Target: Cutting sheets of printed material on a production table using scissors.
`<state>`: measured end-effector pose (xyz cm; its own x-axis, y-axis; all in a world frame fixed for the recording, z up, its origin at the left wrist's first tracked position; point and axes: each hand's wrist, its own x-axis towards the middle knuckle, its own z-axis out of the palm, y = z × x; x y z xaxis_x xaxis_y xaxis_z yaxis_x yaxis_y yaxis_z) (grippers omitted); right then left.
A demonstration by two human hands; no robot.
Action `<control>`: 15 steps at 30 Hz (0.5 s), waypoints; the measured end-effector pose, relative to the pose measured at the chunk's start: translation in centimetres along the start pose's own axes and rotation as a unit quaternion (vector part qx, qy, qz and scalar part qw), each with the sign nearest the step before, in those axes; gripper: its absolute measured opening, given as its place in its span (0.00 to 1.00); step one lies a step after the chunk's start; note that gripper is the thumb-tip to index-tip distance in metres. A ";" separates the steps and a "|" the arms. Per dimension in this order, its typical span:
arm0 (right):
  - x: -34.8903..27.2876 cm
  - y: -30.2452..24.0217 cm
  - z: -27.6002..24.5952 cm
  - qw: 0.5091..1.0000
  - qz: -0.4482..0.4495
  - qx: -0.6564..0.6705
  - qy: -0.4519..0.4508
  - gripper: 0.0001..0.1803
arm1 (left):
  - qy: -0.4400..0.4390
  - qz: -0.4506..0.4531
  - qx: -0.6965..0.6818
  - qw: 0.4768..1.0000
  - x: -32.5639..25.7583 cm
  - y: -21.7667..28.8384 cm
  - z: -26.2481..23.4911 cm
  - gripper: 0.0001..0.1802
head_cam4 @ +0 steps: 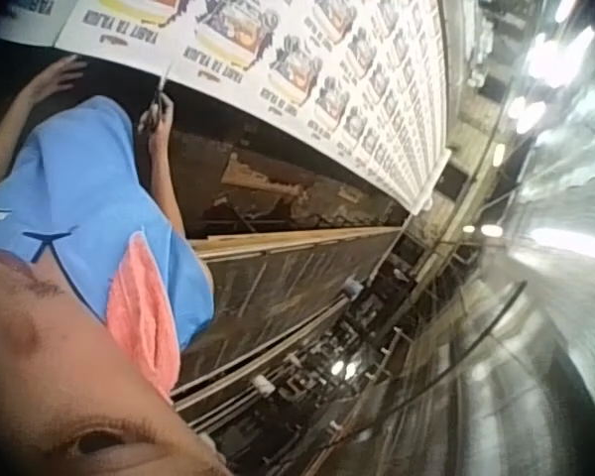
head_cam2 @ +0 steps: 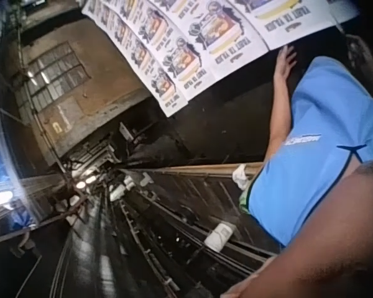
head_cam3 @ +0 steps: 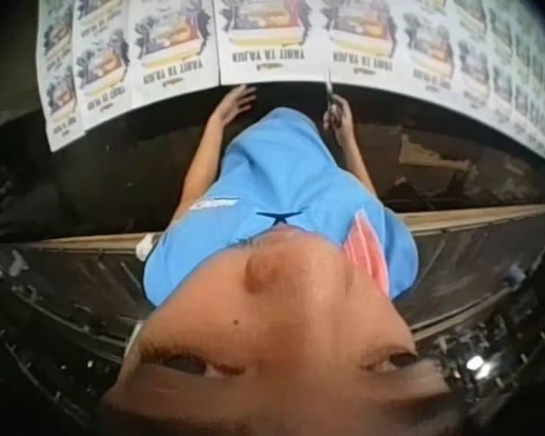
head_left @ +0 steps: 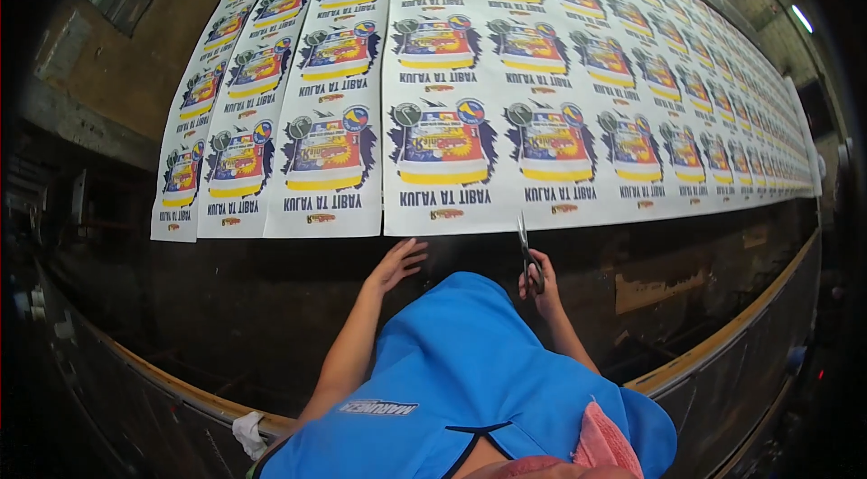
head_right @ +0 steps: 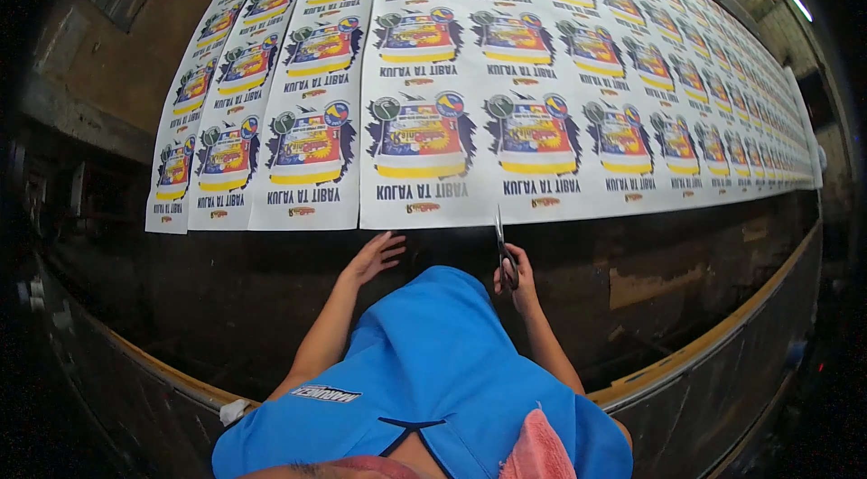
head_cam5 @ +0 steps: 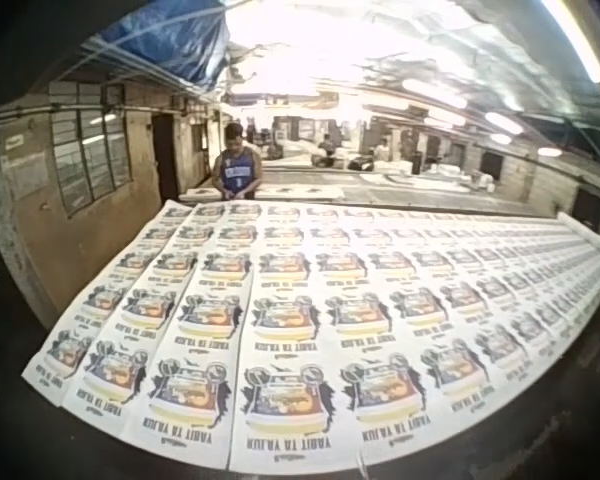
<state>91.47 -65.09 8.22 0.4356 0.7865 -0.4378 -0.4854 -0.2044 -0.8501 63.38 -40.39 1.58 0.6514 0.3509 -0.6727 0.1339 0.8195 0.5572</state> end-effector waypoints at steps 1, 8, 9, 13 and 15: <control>-1.4 0.6 -0.5 0.999 0.028 0.014 -0.005 0.27 | -0.042 0.014 -0.030 0.999 0.7 -0.6 1.4 0.35; -2.4 0.8 0.9 0.998 0.038 0.024 -0.048 0.28 | 0.028 0.099 0.051 0.993 6.2 0.7 9.0 0.20; -1.2 0.7 1.4 0.999 0.026 0.021 -0.038 0.28 | 0.026 0.116 0.063 0.991 6.6 0.9 9.1 0.17; 2.5 -1.6 4.2 1.000 -0.001 -0.022 -0.021 0.28 | 0.036 0.157 0.122 0.979 6.1 1.7 9.1 0.14; 3.4 -1.6 4.9 1.000 -0.014 0.005 0.009 0.29 | 0.037 0.159 0.140 0.977 5.6 1.9 9.6 0.14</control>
<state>89.99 -59.23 9.52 0.4633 0.7809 -0.4190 -0.4801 -0.1762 -0.8594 74.41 -41.17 3.56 0.6394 0.6081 -0.4705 0.1389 0.5106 0.8485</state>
